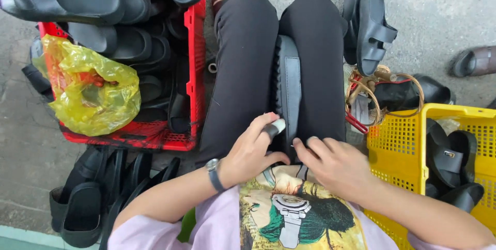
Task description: Hand-sewing the sole of a black sandal using a needle and thread while sitting on the ground.
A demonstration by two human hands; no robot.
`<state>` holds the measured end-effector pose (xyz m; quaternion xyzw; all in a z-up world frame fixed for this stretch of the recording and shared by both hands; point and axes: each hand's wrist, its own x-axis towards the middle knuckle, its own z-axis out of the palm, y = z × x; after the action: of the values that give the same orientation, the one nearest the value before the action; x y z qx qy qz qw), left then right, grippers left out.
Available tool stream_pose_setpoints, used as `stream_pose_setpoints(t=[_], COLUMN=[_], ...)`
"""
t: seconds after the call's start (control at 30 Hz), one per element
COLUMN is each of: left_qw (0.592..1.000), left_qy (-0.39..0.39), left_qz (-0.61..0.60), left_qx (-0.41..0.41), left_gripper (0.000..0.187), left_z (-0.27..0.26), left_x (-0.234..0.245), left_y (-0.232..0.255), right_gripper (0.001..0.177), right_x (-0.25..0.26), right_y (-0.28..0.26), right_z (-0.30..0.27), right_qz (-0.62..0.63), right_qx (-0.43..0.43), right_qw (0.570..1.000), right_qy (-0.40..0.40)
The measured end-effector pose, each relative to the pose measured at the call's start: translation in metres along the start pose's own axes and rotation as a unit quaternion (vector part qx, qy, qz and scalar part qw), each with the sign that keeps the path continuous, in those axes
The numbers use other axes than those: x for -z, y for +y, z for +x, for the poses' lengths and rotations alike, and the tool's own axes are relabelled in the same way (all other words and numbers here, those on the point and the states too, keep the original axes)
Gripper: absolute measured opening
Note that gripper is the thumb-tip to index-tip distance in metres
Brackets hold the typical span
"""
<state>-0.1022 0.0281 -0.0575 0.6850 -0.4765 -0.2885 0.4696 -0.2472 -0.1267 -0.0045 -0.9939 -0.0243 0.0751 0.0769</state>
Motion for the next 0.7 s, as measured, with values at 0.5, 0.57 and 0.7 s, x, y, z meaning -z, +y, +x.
stream_pose_setpoints(t=[0.5,0.57,0.7], left_qw=[0.906,0.941,0.949], left_qy=[-0.063,-0.063,-0.094], left_qz=[-0.392,-0.277,-0.136], left_qx=[0.146,0.183,0.269], left_gripper=[0.018,0.031,0.047], left_z=[-0.010,-0.012,0.005], left_x=[0.024,0.009,-0.003], left_y=[0.024,0.009,0.014], right_gripper=[0.031,0.033,0.052], right_x=[-0.043,-0.029,-0.024], right_y=[-0.005,0.001,0.008], right_z=[-0.019,-0.019,-0.024], right_qz=[0.267,0.270,0.085], right_qx=[-0.076,-0.065,0.014], right_qw=[0.948,0.955,0.996], right_qy=[0.158,0.108,0.019])
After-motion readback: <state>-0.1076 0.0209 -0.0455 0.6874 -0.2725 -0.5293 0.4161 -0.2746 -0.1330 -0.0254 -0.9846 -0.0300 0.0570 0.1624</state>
